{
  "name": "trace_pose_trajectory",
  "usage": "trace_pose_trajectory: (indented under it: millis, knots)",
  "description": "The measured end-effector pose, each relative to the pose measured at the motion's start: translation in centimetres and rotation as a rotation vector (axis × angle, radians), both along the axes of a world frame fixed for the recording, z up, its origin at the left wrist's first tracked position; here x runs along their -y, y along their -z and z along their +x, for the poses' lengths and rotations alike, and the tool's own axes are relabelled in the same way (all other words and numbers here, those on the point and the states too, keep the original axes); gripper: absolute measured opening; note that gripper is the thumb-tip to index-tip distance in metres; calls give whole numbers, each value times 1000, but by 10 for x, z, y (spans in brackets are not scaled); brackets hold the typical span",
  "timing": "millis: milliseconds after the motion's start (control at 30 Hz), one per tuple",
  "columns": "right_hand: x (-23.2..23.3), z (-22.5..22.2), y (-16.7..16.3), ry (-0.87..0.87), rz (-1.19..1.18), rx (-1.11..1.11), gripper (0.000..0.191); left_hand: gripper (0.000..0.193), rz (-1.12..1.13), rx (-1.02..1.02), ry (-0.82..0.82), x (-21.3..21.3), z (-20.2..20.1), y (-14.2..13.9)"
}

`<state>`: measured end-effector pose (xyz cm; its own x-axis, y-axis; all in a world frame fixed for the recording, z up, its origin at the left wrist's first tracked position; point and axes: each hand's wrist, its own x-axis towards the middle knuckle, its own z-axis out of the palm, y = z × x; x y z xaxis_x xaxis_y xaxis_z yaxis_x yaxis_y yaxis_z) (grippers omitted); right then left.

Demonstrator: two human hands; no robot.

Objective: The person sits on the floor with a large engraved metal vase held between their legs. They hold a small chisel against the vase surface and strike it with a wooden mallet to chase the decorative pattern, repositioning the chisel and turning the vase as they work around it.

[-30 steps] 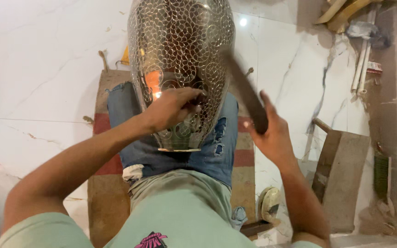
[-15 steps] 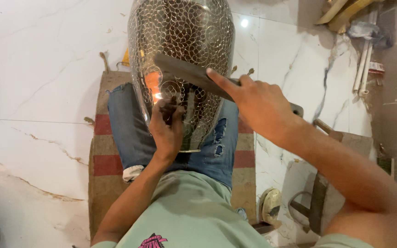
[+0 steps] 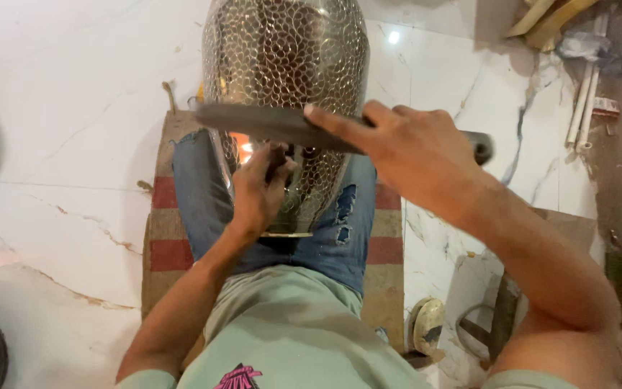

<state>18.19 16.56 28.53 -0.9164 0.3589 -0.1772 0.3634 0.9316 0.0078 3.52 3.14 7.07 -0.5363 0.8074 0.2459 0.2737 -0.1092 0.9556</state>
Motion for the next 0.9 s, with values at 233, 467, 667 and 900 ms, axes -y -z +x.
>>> trace_pose_trajectory:
  millis: [233,467,667,900]
  knots:
    - [0,64,52,415,-372,-479,87,29,-60,-218,411,-22,-32,-17]
    - [39,117,138,532,-278,-730,76,39,-87,-390,811,-51,-49,-28]
    - [101,117,206,893,-390,-789,75,43,73,-528,1209,-80,-47,-30]
    - [143,116,257,1001,-436,-1218,73,39,-18,-562,1421,-99,-42,-25]
